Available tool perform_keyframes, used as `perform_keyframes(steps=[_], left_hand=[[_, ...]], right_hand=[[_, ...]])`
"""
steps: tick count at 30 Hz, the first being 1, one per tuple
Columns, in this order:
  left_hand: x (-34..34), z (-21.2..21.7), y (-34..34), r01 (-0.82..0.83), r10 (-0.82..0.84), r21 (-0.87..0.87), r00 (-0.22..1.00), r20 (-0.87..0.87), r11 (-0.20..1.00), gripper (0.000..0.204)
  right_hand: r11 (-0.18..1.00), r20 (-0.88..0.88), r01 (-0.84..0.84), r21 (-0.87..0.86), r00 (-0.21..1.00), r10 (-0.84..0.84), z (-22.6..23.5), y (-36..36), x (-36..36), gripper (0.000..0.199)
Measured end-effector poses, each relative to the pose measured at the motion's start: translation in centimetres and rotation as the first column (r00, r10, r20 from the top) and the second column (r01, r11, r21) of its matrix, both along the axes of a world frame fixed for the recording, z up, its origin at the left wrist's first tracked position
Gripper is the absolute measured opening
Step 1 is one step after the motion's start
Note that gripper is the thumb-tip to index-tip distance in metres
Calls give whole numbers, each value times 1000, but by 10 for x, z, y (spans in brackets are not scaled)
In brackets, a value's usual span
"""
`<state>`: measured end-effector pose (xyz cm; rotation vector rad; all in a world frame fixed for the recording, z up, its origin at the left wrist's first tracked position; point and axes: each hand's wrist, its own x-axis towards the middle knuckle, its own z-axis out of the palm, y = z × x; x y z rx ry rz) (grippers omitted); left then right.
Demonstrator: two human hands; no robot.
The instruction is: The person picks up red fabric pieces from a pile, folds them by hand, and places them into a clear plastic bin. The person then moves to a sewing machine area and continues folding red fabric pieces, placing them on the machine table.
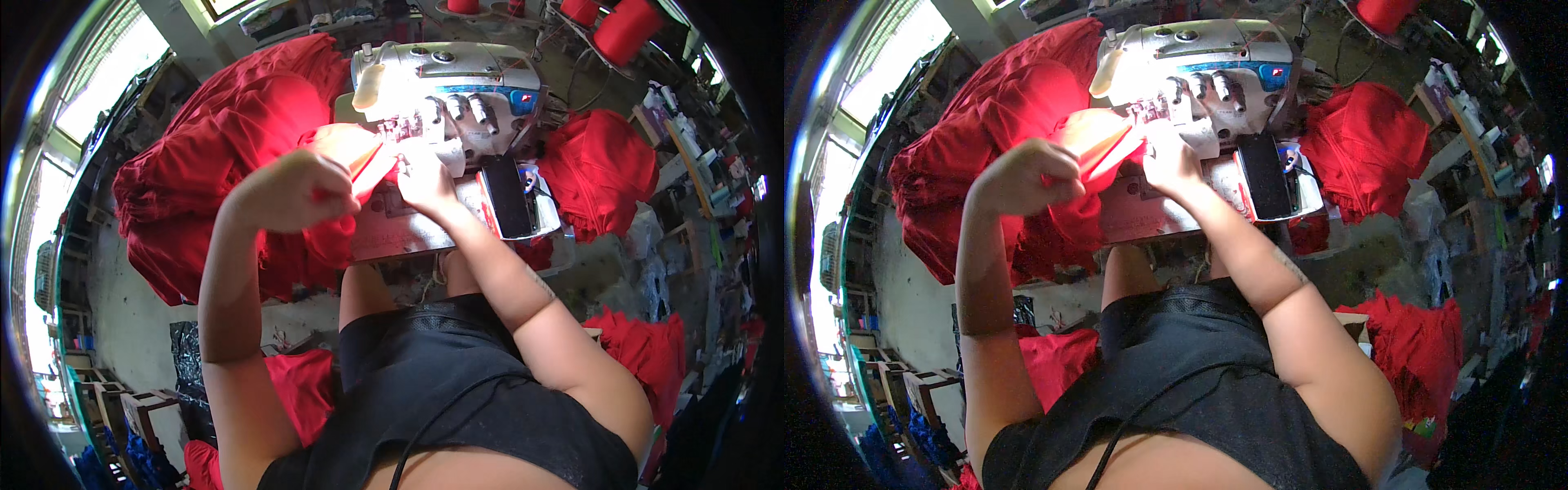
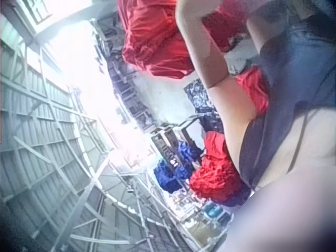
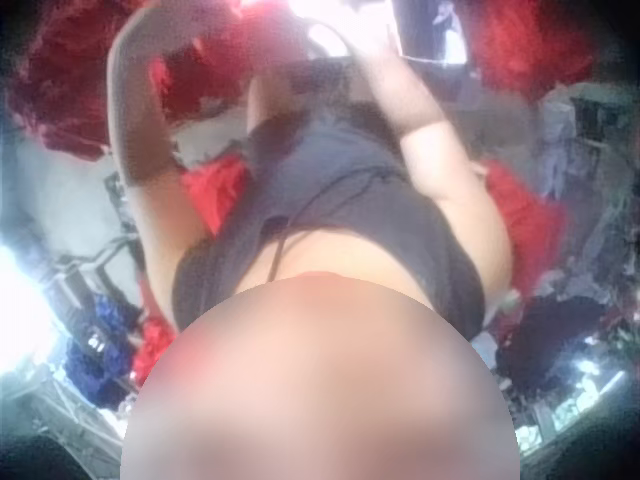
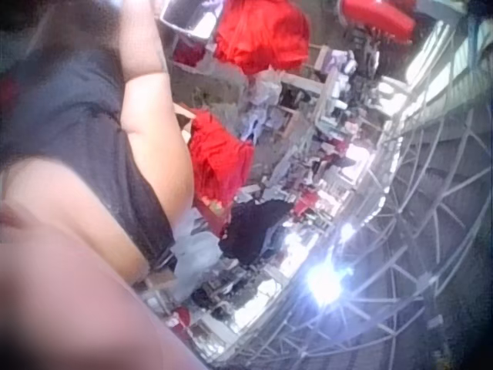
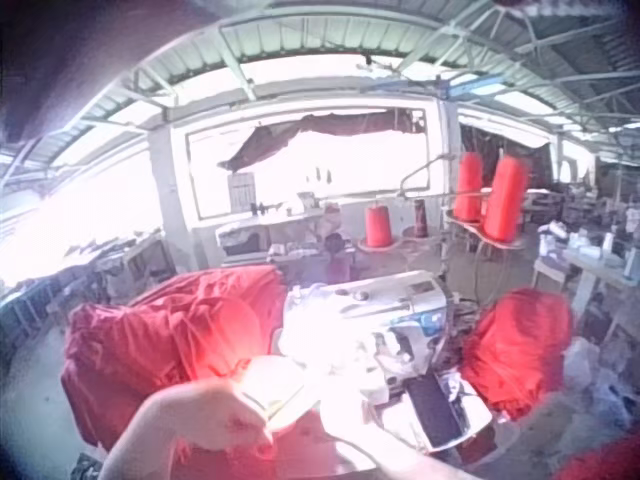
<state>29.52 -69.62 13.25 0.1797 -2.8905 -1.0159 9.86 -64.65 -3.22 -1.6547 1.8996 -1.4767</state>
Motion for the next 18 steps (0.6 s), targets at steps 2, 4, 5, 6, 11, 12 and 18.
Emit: perform_keyframes(steps=[2,4,5,6,11,12,18], left_hand=[[-5,13,-14,3,-7,-84,999,-42,996,28],[-8,20,-22,-9,4,-142,999,-33,990,31],[-10,18,-26,-26,19,-119,998,-56,993,34],[-12,17,-30,-33,26,-101,997,-68,994,34],[-18,20,-33,-23,19,-91,999,-44,996,34],[-18,21,-34,-28,25,-100,999,-35,995,34],[-21,22,-32,-95,91,-105,995,-47,990,33]], right_hand=[[995,-164,-60,-85,985,45,4,-12,-10,29],[992,-205,-95,-79,976,77,2,-13,-14,30],[991,-199,-88,-99,978,66,0,-15,-15,35],[997,-199,-65,-49,979,54,1,-20,-19,36],[986,-181,-54,-157,983,25,-9,-31,-17,35],[985,-228,-53,-166,973,14,-10,-31,-18,35],[939,-325,-116,-324,946,5,-8,-31,-16,34]])
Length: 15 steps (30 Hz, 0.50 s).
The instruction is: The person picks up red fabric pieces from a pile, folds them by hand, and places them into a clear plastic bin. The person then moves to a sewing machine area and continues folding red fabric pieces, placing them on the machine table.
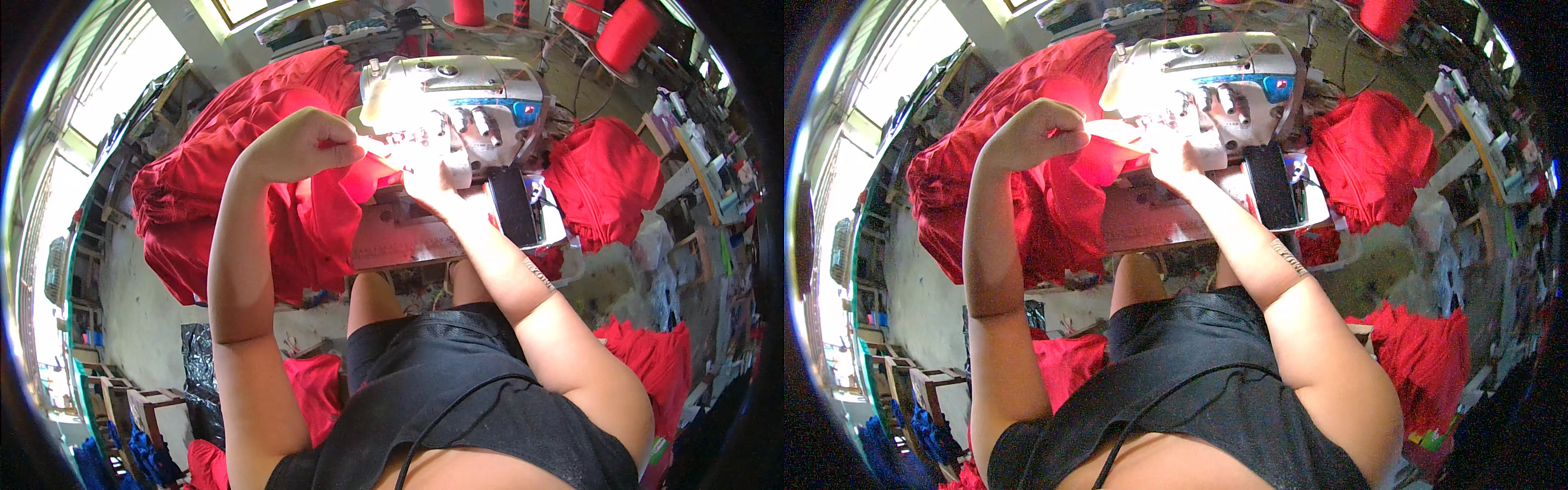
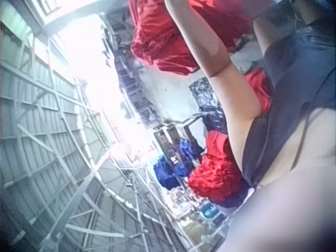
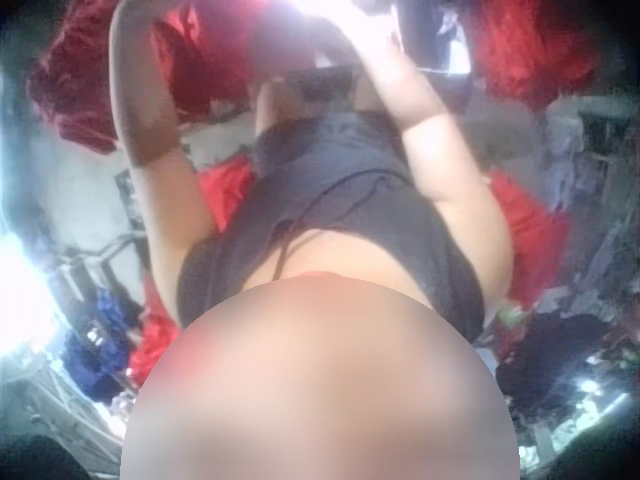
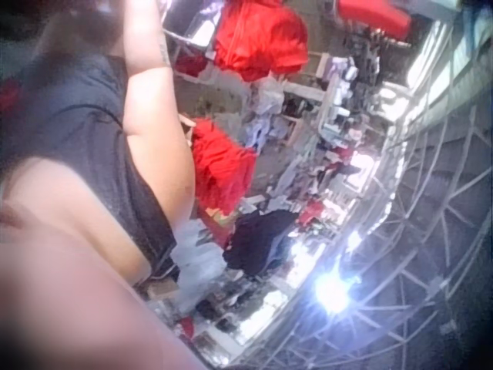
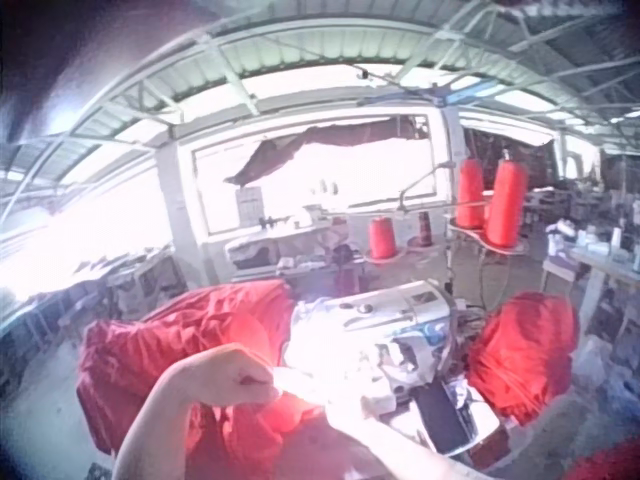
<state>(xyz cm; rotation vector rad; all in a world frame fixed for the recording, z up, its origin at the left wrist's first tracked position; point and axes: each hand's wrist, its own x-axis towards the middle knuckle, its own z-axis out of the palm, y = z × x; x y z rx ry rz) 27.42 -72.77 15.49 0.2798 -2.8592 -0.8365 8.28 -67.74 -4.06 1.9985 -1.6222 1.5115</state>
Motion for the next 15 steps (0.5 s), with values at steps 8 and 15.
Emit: perform_keyframes(steps=[8,15], left_hand=[[-7,5,-6,23,-23,-35,1000,-14,999,33],[-14,1,9,119,-112,-112,991,71,987,36]], right_hand=[[981,77,-128,145,990,118,-1,-3,-10,37],[964,501,-251,91,848,174,-33,11,0,30]])
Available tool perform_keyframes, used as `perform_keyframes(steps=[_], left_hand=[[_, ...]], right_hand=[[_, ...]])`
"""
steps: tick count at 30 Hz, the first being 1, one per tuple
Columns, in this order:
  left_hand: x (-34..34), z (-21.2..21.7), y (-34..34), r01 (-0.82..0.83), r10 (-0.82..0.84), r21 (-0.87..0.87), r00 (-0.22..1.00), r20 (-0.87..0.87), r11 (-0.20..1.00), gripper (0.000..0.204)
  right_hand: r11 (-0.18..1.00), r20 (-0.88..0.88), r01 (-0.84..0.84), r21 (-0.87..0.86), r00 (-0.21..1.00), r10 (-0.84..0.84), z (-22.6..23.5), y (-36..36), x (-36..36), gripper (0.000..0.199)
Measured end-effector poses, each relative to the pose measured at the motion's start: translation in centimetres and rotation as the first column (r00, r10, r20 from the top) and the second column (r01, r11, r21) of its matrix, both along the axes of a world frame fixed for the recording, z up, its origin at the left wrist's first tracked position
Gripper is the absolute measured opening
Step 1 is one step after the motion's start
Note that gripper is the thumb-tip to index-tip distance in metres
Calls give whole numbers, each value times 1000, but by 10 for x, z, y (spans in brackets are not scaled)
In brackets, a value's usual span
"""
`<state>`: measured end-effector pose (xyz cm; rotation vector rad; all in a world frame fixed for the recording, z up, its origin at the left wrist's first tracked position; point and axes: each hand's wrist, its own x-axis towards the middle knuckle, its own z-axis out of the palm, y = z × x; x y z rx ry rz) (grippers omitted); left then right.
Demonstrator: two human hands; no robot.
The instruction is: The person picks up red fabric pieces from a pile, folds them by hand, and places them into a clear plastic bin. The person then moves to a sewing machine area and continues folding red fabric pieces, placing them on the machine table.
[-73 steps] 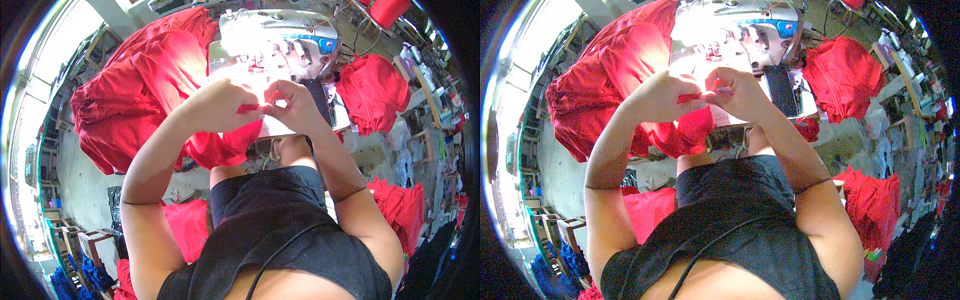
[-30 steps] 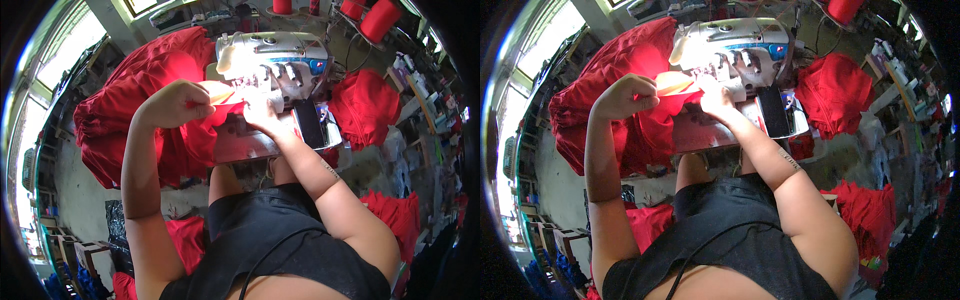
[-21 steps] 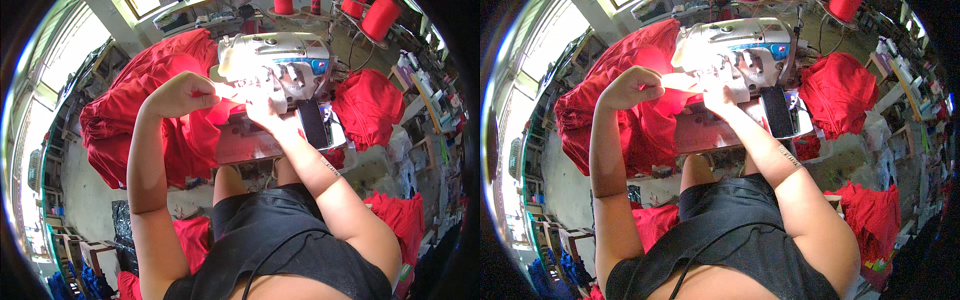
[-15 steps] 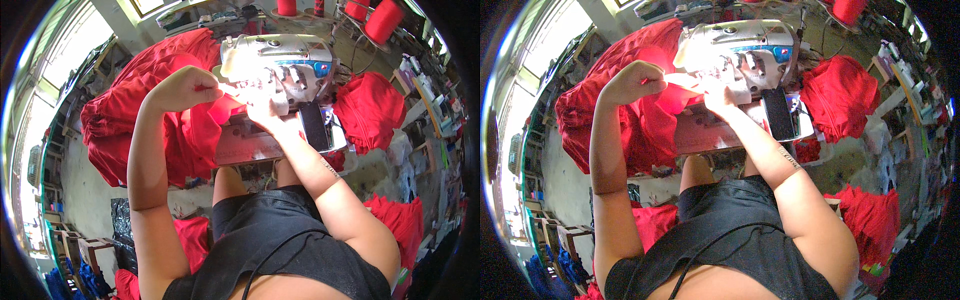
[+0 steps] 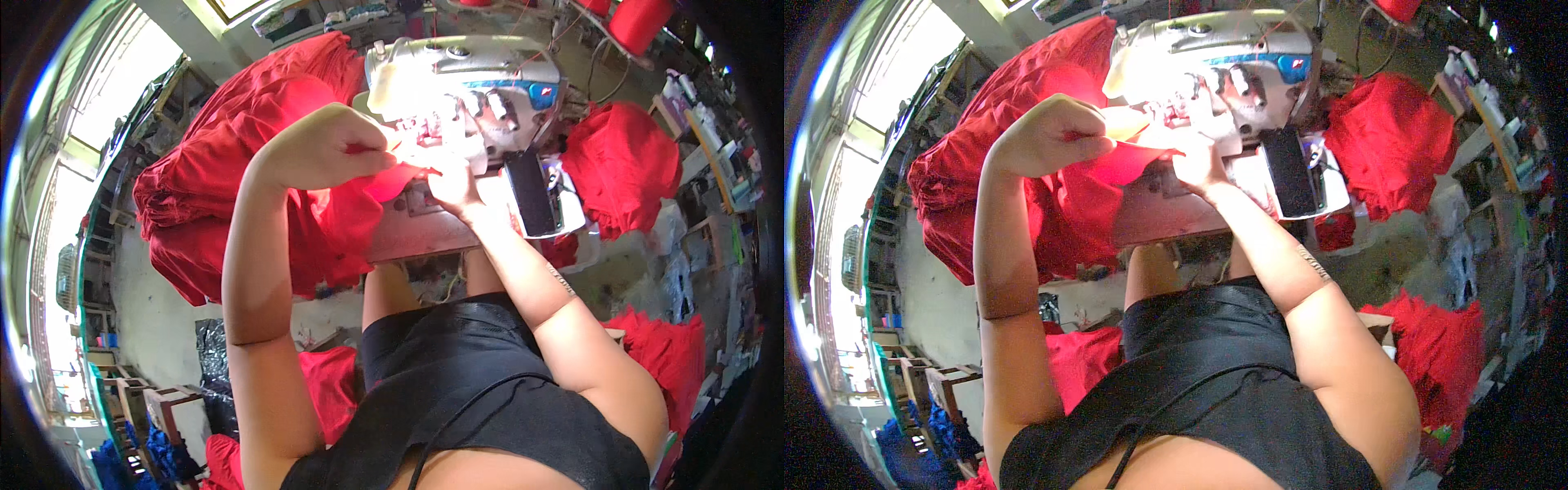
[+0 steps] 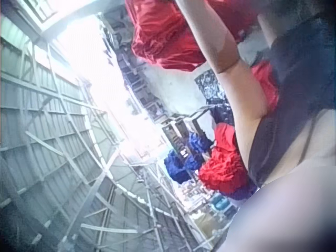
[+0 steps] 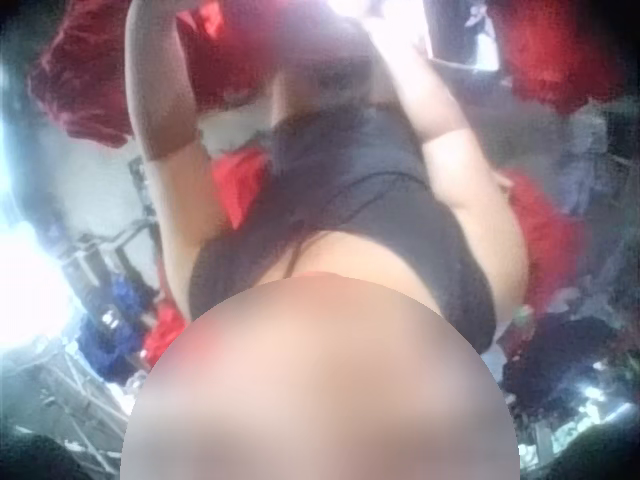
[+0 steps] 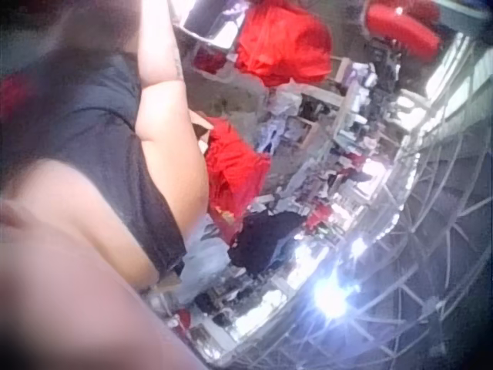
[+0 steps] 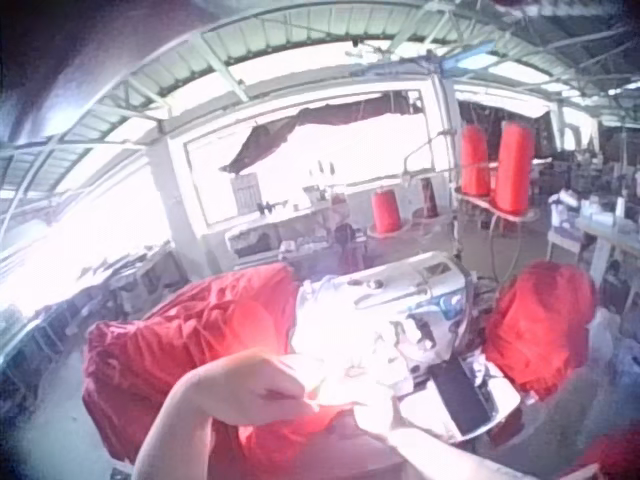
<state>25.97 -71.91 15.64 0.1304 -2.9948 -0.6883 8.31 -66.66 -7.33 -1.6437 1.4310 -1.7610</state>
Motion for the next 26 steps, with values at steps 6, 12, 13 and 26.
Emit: perform_keyframes(steps=[6,12,13,26], left_hand=[[-5,-24,33,28,-28,-70,1000,-9,997,26],[-14,-74,52,-78,112,-519,993,34,851,20],[-15,-84,52,-95,140,-571,990,35,815,20],[-41,-118,12,-434,251,-710,901,-354,554,27]], right_hand=[[989,-83,135,-52,987,-139,-5,29,17,27],[988,134,98,-121,988,-82,-23,18,21,35],[984,94,105,-144,991,-92,-22,17,20,36],[929,-128,290,-228,937,-324,8,22,16,28]])
